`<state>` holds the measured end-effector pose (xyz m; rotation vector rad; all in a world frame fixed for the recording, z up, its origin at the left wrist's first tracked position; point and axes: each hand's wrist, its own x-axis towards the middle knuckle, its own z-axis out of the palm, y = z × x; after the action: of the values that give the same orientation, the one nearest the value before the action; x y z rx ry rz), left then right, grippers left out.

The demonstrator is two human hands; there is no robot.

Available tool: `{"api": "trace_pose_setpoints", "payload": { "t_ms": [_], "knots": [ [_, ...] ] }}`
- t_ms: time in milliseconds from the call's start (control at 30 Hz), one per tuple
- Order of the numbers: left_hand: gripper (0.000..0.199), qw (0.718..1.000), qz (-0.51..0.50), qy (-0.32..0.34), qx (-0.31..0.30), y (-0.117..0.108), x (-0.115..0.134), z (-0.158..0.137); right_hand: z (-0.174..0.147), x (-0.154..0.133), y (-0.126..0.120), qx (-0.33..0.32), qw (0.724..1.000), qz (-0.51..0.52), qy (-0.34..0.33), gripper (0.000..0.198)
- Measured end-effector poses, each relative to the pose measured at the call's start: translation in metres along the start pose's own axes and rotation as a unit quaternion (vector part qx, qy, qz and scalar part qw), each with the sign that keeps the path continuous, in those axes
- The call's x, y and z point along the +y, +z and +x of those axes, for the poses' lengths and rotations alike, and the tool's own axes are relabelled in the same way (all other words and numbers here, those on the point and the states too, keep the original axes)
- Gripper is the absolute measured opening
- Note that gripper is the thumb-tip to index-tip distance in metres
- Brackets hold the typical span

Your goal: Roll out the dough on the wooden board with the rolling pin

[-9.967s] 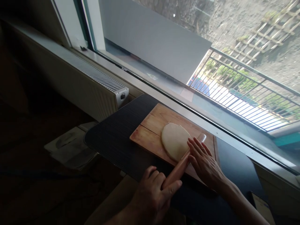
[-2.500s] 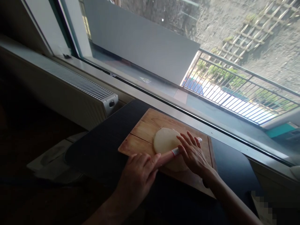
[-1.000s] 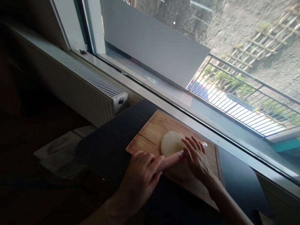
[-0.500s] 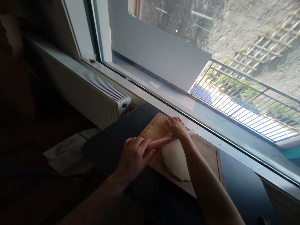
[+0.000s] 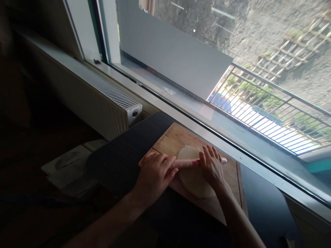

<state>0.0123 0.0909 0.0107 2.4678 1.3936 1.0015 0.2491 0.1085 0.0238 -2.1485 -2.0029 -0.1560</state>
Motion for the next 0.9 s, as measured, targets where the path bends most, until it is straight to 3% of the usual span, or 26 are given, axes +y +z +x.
{"api": "trace_pose_setpoints", "payload": {
  "t_ms": [133,233,333,500,600,667,800,900],
  "knots": [
    [0.035,0.996,0.067,-0.039,0.034,0.006,-0.018,0.032,0.086,-0.026,-0.004,-0.095,0.993,0.045,0.061,0.058],
    [0.033,0.994,0.094,-0.054,0.031,0.006,-0.021,0.043,0.106,-0.034,-0.008,-0.111,0.991,0.055,0.059,0.059],
    [0.032,0.996,0.083,-0.041,0.014,0.002,-0.014,0.035,0.072,-0.029,-0.01,-0.086,0.995,0.046,0.037,0.056],
    [0.036,1.0,0.022,0.005,-0.021,-0.006,0.006,0.0,-0.036,-0.005,-0.011,-0.002,0.998,-0.011,-0.055,0.052],
    [0.035,0.999,0.014,0.006,-0.034,-0.006,0.011,-0.004,-0.057,0.001,-0.011,0.006,0.997,-0.029,-0.072,0.057],
    [0.035,0.999,0.027,-0.007,-0.032,-0.003,0.01,0.003,-0.038,-0.001,-0.008,0.004,0.998,-0.027,-0.06,0.056],
    [0.035,0.995,0.084,-0.044,-0.008,0.007,0.002,0.034,0.049,-0.019,-0.001,-0.047,0.999,-0.003,-0.012,0.058],
    [0.033,0.99,0.127,-0.061,0.013,0.01,-0.003,0.054,0.104,-0.033,0.001,-0.101,0.995,-0.007,-0.021,0.064]
  ]
}}
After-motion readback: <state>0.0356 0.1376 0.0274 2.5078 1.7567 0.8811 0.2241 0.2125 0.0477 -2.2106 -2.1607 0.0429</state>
